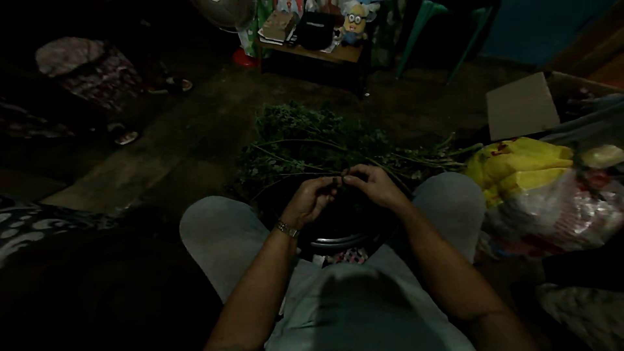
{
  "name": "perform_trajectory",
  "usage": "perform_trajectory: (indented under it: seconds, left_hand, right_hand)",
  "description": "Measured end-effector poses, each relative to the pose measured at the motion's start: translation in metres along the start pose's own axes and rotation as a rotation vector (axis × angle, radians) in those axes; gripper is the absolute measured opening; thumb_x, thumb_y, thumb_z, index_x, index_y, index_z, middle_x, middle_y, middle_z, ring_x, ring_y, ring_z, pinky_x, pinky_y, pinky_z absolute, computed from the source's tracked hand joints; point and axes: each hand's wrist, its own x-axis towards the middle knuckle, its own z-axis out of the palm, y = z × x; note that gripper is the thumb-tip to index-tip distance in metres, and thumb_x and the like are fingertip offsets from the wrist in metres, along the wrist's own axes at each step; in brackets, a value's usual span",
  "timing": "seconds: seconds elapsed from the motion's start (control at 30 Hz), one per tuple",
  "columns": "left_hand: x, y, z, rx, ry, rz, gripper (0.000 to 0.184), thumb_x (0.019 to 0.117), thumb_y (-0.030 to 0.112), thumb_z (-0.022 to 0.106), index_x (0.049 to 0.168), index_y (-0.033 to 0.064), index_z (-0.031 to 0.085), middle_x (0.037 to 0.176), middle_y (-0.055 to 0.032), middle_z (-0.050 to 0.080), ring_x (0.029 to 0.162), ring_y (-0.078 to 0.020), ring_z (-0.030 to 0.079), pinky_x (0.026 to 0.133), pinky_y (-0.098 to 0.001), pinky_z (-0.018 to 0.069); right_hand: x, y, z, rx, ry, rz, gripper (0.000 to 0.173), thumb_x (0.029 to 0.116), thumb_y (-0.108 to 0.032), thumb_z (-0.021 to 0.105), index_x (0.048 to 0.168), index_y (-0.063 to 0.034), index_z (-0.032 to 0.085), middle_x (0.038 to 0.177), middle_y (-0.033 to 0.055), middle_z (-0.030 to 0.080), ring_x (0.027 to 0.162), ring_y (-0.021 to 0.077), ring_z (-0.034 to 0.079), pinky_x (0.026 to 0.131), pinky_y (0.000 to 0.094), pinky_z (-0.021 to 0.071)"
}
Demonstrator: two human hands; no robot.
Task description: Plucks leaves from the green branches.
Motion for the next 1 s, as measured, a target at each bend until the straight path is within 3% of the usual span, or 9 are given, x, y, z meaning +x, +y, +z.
perform_trajectory:
  seconds: [0.13,0.2,0.4,0.53,0.67,0.73,0.8,0.93,1.0]
  left_hand:
    - [-0.004,0.000,-0.002,0.087,-0.069,0.035,0.028,0.0939,-0.003,0.043,0.111,0.0012,0.065,0.091,-0.0003,0.068,0.076,-0.0042,0.063,0.073,-0.0199,0.0540]
    - [-0.004,0.002,0.003,0.179,-0.019,0.028,0.024,0.0958,-0.007,0.049,0.114,-0.0009,0.064,0.090,-0.0004,0.067,0.075,-0.0041,0.062,0.072,-0.0202,0.0541]
    - [0.001,-0.003,0.004,0.238,0.091,0.048,0.015,0.1006,-0.003,0.054,0.102,0.0003,0.068,0.087,0.0000,0.068,0.073,-0.0044,0.062,0.071,-0.0195,0.0538]
    - [0.002,-0.004,0.003,0.270,0.103,0.061,0.015,0.1017,-0.001,0.054,0.105,-0.0023,0.069,0.086,-0.0001,0.068,0.074,-0.0061,0.064,0.074,-0.0225,0.0560]
    - [0.001,-0.003,0.004,0.293,0.104,0.038,0.014,0.1015,-0.001,0.055,0.104,-0.0029,0.069,0.084,-0.0007,0.069,0.071,-0.0060,0.065,0.072,-0.0229,0.0570]
    - [0.001,-0.003,0.004,0.350,0.101,0.029,0.014,0.1018,0.001,0.056,0.105,-0.0026,0.069,0.086,0.0000,0.069,0.073,-0.0046,0.065,0.074,-0.0222,0.0572]
    - [0.001,-0.002,0.005,0.400,0.098,0.017,0.014,0.1020,0.002,0.057,0.108,-0.0034,0.068,0.087,-0.0008,0.069,0.075,-0.0054,0.066,0.075,-0.0231,0.0576]
    - [-0.001,0.004,0.010,0.522,0.092,-0.037,0.016,0.1025,0.003,0.057,0.112,-0.0047,0.068,0.088,-0.0023,0.068,0.078,-0.0045,0.066,0.077,-0.0220,0.0566]
    - [0.000,0.001,0.009,0.537,0.076,-0.022,0.014,0.1017,0.002,0.058,0.107,-0.0041,0.069,0.086,-0.0017,0.068,0.077,-0.0048,0.066,0.077,-0.0223,0.0572]
  right_hand:
    - [0.001,0.001,0.002,-0.005,0.073,0.032,0.012,0.1009,-0.011,0.064,0.104,-0.0002,0.068,0.092,0.0058,0.067,0.079,0.0067,0.061,0.075,0.0242,0.0516]
    - [0.000,0.001,0.002,-0.016,0.073,0.029,0.012,0.1011,-0.011,0.064,0.105,0.0000,0.068,0.093,0.0061,0.067,0.080,0.0072,0.061,0.076,0.0250,0.0521]
    - [0.000,0.003,0.002,0.013,0.061,0.005,0.012,0.1017,-0.010,0.063,0.106,0.0000,0.067,0.092,0.0062,0.065,0.080,0.0077,0.061,0.075,0.0248,0.0518]
    - [0.000,0.002,0.002,0.022,0.061,0.019,0.012,0.1016,-0.009,0.063,0.106,0.0013,0.067,0.091,0.0064,0.065,0.077,0.0067,0.059,0.073,0.0236,0.0507]
    - [-0.003,0.007,0.008,-0.088,0.214,-0.129,0.017,0.0994,-0.013,0.065,0.108,0.0018,0.068,0.102,0.0131,0.067,0.092,0.0178,0.064,0.083,0.0362,0.0544]
    - [-0.001,0.018,0.011,-0.237,0.346,-0.360,0.019,0.0976,-0.016,0.065,0.104,-0.0004,0.073,0.111,0.0210,0.065,0.109,0.0338,0.060,0.097,0.0529,0.0477]
    - [0.006,0.026,0.012,-0.395,0.387,-0.514,0.019,0.0967,-0.019,0.065,0.104,-0.0059,0.076,0.109,0.0205,0.062,0.107,0.0389,0.058,0.092,0.0574,0.0465]
    - [0.006,0.023,0.017,-0.487,0.226,-0.383,0.026,0.0956,-0.022,0.071,0.117,-0.0086,0.075,0.127,0.0268,0.056,0.118,0.0474,0.051,0.095,0.0651,0.0422]
    - [0.006,0.020,0.021,-0.426,0.190,-0.309,0.018,0.0958,-0.018,0.070,0.110,-0.0071,0.075,0.131,0.0282,0.053,0.121,0.0478,0.049,0.097,0.0651,0.0411]
